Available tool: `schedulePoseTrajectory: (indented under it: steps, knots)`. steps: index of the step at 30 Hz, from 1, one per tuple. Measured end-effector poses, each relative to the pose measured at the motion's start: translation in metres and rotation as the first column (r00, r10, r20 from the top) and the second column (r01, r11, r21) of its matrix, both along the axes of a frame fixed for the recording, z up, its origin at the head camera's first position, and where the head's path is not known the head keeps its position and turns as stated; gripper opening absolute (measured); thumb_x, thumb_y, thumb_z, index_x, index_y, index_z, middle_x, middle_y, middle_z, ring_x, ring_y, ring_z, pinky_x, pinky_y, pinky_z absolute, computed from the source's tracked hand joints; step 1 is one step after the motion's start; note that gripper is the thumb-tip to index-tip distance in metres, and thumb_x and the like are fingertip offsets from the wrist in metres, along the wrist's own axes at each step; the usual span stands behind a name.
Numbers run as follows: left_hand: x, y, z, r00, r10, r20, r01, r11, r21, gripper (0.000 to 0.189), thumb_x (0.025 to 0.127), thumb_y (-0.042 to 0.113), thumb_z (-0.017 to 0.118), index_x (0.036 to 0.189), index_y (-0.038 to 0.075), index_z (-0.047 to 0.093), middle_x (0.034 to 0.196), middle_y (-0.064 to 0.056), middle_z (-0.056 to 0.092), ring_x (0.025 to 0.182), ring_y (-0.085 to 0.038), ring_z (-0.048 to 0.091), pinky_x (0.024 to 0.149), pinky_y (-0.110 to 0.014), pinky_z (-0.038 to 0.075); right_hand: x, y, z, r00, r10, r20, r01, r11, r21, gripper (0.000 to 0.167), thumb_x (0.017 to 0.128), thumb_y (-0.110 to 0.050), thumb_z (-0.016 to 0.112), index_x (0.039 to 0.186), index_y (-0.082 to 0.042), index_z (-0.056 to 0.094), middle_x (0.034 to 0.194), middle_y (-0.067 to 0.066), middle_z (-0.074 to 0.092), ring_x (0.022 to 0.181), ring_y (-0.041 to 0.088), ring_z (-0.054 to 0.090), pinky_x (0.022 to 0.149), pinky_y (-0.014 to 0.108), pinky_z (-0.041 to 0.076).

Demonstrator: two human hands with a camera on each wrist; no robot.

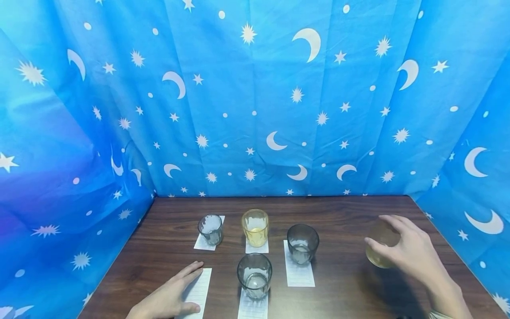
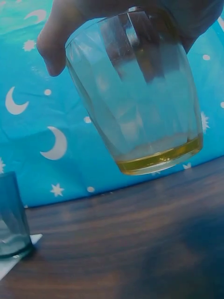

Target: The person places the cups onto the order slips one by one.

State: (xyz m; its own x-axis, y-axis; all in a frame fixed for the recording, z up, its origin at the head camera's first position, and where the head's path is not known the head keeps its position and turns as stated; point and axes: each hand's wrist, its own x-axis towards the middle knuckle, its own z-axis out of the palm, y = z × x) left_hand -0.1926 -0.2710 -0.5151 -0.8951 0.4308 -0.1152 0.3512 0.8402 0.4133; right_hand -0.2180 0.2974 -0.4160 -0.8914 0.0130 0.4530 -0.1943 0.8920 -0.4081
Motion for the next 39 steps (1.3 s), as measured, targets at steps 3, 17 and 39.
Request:
schedulePoseTrajectory:
  steps: [3,17,39]
  knots:
    - [0.001,0.0,0.001,0.999,-0.015,-0.028,0.015,1.0,0.006,0.092,0.074,0.053,0.078,0.145,0.004,0.045,0.156,-0.009,0.035,0.144,-0.035,0.03,0.111,-0.053,0.035,-0.003,-0.006,0.005,0.999,0.042,-0.026,-0.042,0.999,-0.003,0.072,0.071,-0.044,0.084,0.125,-0.003,0.06,0.126,0.029,0.056,0.111,0.052,0.05,0.08,0.065,0.039]
    - [0.0,-0.002,0.002,0.998,-0.029,-0.06,0.029,1.0,0.005,0.093,0.075,0.055,0.076,0.144,0.002,0.044,0.156,-0.01,0.035,0.144,-0.035,0.031,0.111,-0.052,0.036,-0.02,-0.049,0.034,0.973,0.196,-0.119,-0.197,0.98,0.005,0.068,0.066,-0.037,0.088,0.122,-0.006,0.064,0.123,0.019,0.061,0.111,0.045,0.056,0.081,0.063,0.045]
    - [0.002,0.0,0.002,0.997,-0.04,-0.069,0.041,0.999,0.008,0.092,0.074,0.051,0.078,0.143,0.0,0.045,0.155,-0.011,0.036,0.143,-0.035,0.032,0.11,-0.052,0.036,-0.033,-0.125,0.053,0.902,0.412,-0.127,-0.412,0.911,0.029,0.063,0.07,-0.037,0.085,0.123,-0.008,0.065,0.122,0.01,0.063,0.111,0.032,0.061,0.086,0.053,0.054]
